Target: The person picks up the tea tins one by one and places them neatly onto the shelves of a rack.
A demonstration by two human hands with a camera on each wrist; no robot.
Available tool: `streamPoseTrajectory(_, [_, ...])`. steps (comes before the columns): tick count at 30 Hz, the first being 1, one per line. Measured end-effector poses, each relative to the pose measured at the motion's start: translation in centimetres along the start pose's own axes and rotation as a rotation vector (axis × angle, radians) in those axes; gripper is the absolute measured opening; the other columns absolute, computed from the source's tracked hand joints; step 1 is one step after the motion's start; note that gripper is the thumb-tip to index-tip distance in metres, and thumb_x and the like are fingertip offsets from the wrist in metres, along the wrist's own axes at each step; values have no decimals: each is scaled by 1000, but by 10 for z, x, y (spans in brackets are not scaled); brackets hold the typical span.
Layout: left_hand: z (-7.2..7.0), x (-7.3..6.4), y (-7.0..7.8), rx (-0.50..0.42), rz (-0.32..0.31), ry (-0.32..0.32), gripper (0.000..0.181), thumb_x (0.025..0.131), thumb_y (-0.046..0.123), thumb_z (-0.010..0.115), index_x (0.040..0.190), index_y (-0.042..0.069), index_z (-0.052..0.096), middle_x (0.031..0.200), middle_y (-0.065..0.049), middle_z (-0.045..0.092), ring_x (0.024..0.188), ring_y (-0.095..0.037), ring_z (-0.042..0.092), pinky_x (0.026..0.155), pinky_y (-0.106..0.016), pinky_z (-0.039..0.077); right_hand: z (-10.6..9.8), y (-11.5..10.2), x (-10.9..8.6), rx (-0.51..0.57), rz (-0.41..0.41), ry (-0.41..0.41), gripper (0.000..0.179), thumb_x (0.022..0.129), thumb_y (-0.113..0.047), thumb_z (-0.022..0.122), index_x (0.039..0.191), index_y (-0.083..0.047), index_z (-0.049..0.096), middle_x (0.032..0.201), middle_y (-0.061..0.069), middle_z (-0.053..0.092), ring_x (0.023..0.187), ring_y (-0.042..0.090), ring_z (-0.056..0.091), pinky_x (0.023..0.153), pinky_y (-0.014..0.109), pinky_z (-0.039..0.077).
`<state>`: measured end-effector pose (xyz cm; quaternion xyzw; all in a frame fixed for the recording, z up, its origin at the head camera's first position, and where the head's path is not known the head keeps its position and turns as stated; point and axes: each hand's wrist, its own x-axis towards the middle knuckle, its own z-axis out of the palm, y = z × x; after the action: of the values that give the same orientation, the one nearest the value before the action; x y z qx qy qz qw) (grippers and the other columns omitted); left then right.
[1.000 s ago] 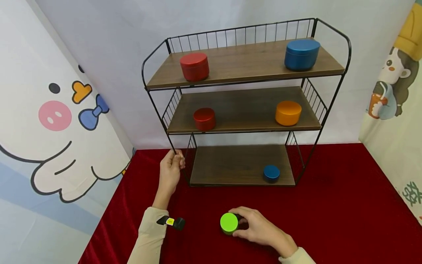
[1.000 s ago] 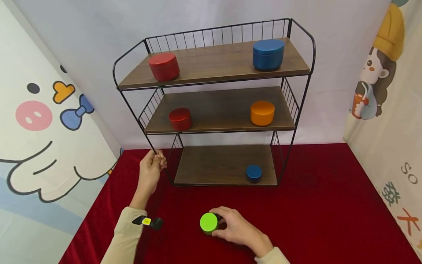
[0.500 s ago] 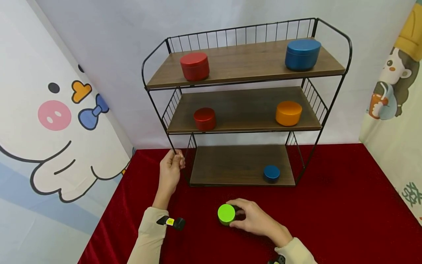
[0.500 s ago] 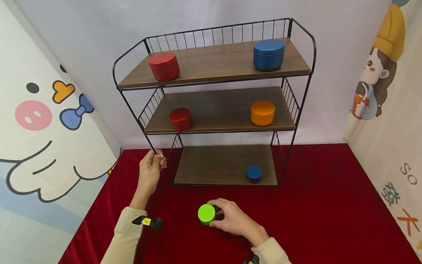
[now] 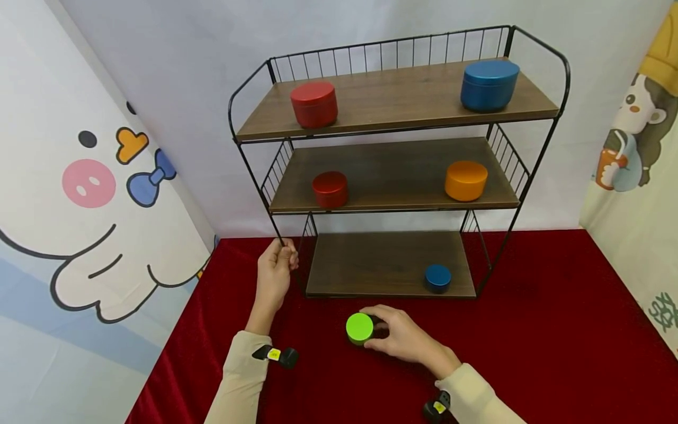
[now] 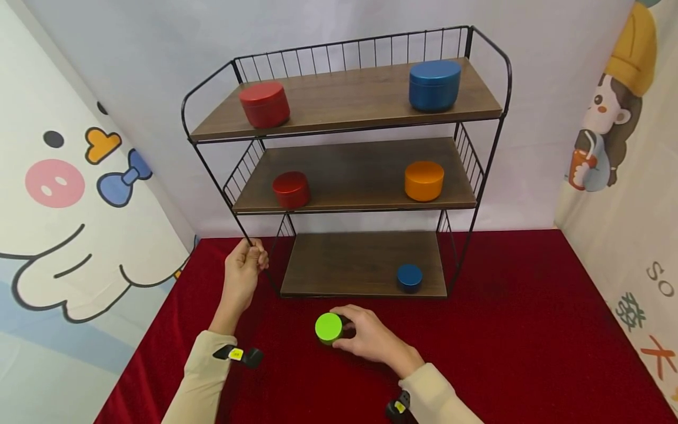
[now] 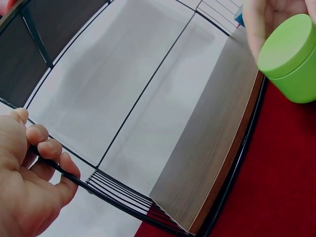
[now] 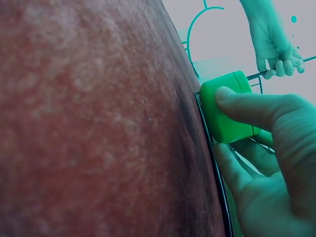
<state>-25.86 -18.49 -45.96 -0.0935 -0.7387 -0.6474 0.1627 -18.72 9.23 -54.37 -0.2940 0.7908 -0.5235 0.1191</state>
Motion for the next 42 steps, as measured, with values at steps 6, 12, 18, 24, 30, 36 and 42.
streamPoseTrajectory(6, [0, 0, 0, 3, 13, -12, 25, 109, 12, 44, 97, -8, 50, 78, -15, 44, 72, -17, 46, 68, -24, 45, -2, -2, 6, -15, -1, 24, 60, 89, -7, 81, 142, 4, 53, 138, 19, 59, 120, 33, 66, 94, 32, 58])
streamPoseTrajectory(12, [1, 0, -1, 2, 10, -5, 24, 109, 11, 44, 96, -8, 49, 77, -15, 44, 71, -16, 46, 68, -25, 45, 0, -1, 12, -3, 12, 55, 62, 89, -7, 81, 143, 3, 53, 141, 19, 58, 122, 33, 65, 96, 35, 58])
streamPoseTrajectory(18, [-2, 0, 0, -2, 5, 4, 24, 109, 11, 44, 96, -9, 49, 77, -14, 44, 71, -16, 46, 68, -27, 46, 6, 0, 21, 1, 9, 80, 62, 88, -7, 81, 143, 2, 53, 141, 18, 58, 123, 33, 64, 97, 35, 57])
streamPoseTrajectory(24, [-2, 0, -1, 1, 2, 0, 23, 109, 10, 44, 95, -8, 50, 77, -12, 45, 72, -16, 46, 68, -26, 46, 9, -2, 26, -8, 16, 96, 62, 88, -6, 81, 143, 2, 53, 142, 19, 57, 125, 34, 62, 99, 38, 56])
streamPoseTrajectory(30, [-1, 0, 0, 0, 11, 1, 23, 109, 10, 45, 95, -8, 50, 76, -12, 46, 71, -15, 47, 68, -31, 47, 10, -3, 29, -22, 6, 104, 61, 89, -8, 81, 143, 3, 53, 142, 21, 57, 124, 37, 63, 98, 39, 56])
streamPoseTrajectory(36, [-1, 0, -1, -11, 14, 7, 23, 108, 10, 46, 95, -8, 50, 76, -13, 45, 70, -16, 46, 67, -29, 46, 10, -3, 34, -27, 4, 108, 61, 89, -8, 81, 143, 2, 54, 142, 21, 57, 124, 37, 63, 98, 39, 57])
streamPoseTrajectory(42, [-1, 0, 0, -12, 20, 8, 24, 108, 8, 46, 93, -10, 49, 76, -14, 45, 70, -15, 46, 67, -25, 44, 11, -3, 39, -28, -3, 132, 60, 88, -6, 81, 142, -1, 55, 138, 17, 60, 124, 35, 63, 99, 37, 56])
